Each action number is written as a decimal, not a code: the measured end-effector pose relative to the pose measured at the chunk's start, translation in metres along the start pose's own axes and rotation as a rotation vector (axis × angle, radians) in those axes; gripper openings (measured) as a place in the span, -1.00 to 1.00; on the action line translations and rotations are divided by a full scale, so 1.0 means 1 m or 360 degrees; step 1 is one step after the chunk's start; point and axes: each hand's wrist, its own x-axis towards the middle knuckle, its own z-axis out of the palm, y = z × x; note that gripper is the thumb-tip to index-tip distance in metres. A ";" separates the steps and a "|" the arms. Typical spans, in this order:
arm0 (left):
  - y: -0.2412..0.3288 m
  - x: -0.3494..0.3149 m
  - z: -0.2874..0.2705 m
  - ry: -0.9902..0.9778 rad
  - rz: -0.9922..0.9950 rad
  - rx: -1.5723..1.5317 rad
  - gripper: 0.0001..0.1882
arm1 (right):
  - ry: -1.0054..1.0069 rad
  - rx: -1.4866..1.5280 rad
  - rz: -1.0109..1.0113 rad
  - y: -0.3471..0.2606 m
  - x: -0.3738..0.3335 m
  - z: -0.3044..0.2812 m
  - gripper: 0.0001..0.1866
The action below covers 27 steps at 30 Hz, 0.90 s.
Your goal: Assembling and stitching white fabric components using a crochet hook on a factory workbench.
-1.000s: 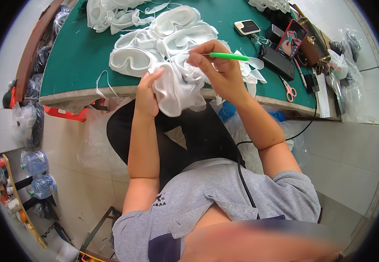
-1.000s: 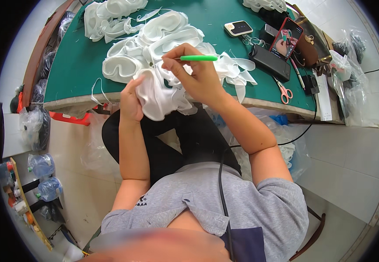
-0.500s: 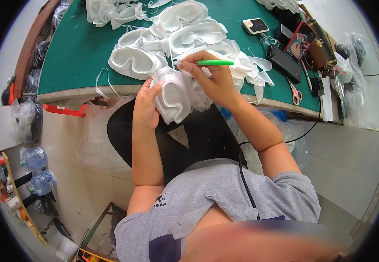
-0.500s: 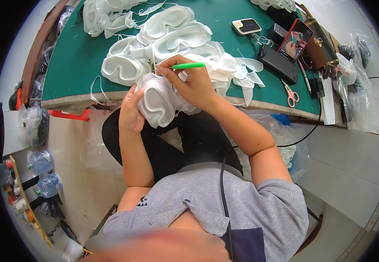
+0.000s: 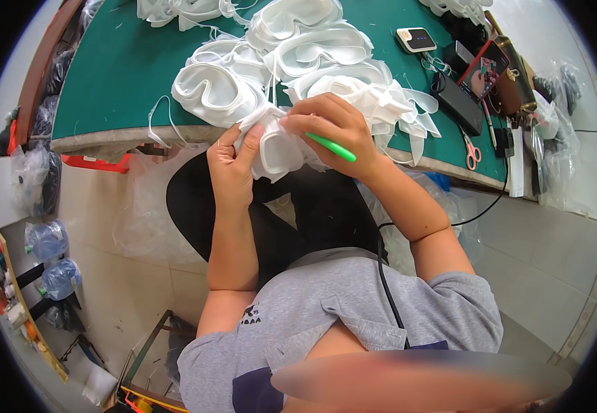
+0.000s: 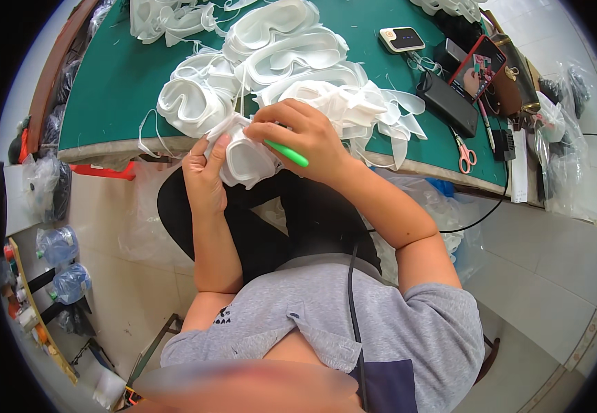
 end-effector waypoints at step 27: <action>-0.001 -0.005 0.009 -0.0373 0.0063 -0.0230 -0.43 | -0.0023 0.0295 0.0298 -0.020 0.012 -0.037 -0.77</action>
